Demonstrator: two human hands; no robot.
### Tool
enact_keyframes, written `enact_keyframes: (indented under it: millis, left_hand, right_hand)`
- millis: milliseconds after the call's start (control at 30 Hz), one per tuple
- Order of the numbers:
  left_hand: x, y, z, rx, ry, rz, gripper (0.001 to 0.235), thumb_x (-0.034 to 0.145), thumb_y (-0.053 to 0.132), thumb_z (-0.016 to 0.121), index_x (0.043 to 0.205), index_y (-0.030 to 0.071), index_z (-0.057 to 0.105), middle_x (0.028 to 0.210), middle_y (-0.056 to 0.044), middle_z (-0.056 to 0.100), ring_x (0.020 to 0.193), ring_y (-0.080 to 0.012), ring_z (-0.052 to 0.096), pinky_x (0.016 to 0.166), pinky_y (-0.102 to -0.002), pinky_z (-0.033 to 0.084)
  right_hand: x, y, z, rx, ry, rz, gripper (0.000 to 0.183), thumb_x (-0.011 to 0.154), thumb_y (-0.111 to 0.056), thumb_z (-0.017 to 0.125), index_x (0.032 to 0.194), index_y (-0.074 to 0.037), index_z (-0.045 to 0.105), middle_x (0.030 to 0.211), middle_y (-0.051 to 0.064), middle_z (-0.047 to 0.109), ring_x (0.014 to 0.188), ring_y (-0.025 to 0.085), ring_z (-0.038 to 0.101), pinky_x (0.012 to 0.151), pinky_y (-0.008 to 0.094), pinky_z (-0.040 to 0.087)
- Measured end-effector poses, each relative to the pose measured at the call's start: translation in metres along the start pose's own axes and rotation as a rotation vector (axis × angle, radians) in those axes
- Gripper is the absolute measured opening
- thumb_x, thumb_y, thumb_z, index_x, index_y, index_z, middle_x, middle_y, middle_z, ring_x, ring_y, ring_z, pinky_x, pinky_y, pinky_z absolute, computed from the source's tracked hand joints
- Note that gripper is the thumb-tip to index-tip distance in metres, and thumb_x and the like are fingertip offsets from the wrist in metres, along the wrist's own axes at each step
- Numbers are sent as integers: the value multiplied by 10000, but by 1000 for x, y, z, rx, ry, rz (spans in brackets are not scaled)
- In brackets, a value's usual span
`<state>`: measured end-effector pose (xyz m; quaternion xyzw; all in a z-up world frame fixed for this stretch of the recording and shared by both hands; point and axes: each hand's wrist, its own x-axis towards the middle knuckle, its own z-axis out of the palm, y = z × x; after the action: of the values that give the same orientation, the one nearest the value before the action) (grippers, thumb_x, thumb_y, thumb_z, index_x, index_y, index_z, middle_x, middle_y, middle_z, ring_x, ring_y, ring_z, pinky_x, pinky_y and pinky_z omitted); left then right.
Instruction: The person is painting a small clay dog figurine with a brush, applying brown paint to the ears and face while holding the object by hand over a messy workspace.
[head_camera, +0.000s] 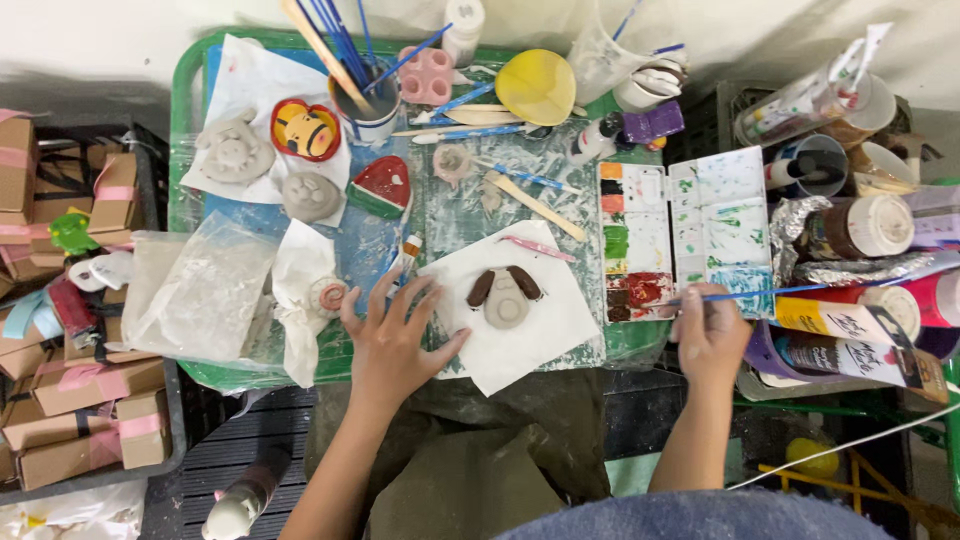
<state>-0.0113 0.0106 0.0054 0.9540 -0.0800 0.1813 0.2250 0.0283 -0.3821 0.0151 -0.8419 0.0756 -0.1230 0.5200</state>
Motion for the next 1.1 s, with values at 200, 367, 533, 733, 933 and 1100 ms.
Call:
enact_keyframes:
  millis: [200, 367, 533, 733, 933, 1100]
  left_hand:
    - [1, 4, -1, 7, 23, 11, 473, 803, 527, 824, 1076, 147, 752, 1296, 21, 633, 1345, -270, 485, 1136, -534, 207]
    - [0, 5, -1, 12, 18, 3, 471, 794, 530, 826, 1068, 155, 752, 1296, 31, 634, 1353, -261, 482, 1148, -534, 207]
    - [-1, 3, 0, 13, 10, 1, 480, 796, 541, 824, 1069, 152, 752, 1280, 27, 634, 1359, -261, 475, 1152, -543, 201]
    - [-1, 3, 0, 6, 13, -4, 479, 803, 535, 818, 1084, 153, 751, 1287, 21, 637, 1366, -262, 467, 1147, -543, 200]
    - [-1, 1, 1, 24, 6, 10, 475, 812, 537, 810, 1081, 151, 746, 1290, 17, 627, 1367, -261, 462, 1150, -555, 202]
    - [-2, -2, 2, 18, 20, 17, 468, 821, 529, 805, 1088, 149, 738, 1297, 7, 623, 1375, -267, 460, 1145, -557, 208]
  right_hand:
    - [-19, 9, 8, -179, -33, 38, 104, 1069, -116, 614, 1053, -23, 657, 791, 45, 709, 579, 30, 487, 528, 218, 392]
    - [-19, -1, 9, -217, -21, 30, 130, 1067, -137, 622, 1069, -10, 646, 763, 35, 714, 585, 15, 507, 535, 211, 409]
    - [-13, -3, 3, -202, -15, 33, 136, 1070, -144, 610, 1061, -17, 660, 768, 35, 713, 581, 26, 512, 528, 223, 409]
    - [-13, 4, 2, -264, -12, 4, 145, 1078, -144, 623, 1064, -7, 668, 753, 56, 682, 606, 35, 520, 548, 227, 417]
    - [-2, 0, 34, 59, -173, -34, 99, 1080, -100, 559, 1043, -55, 639, 829, 41, 684, 591, 45, 540, 500, 222, 426]
    - [10, -47, 118, -15, -402, -17, 89, 1001, -104, 610, 1037, -38, 658, 784, 39, 737, 519, 63, 551, 454, 251, 434]
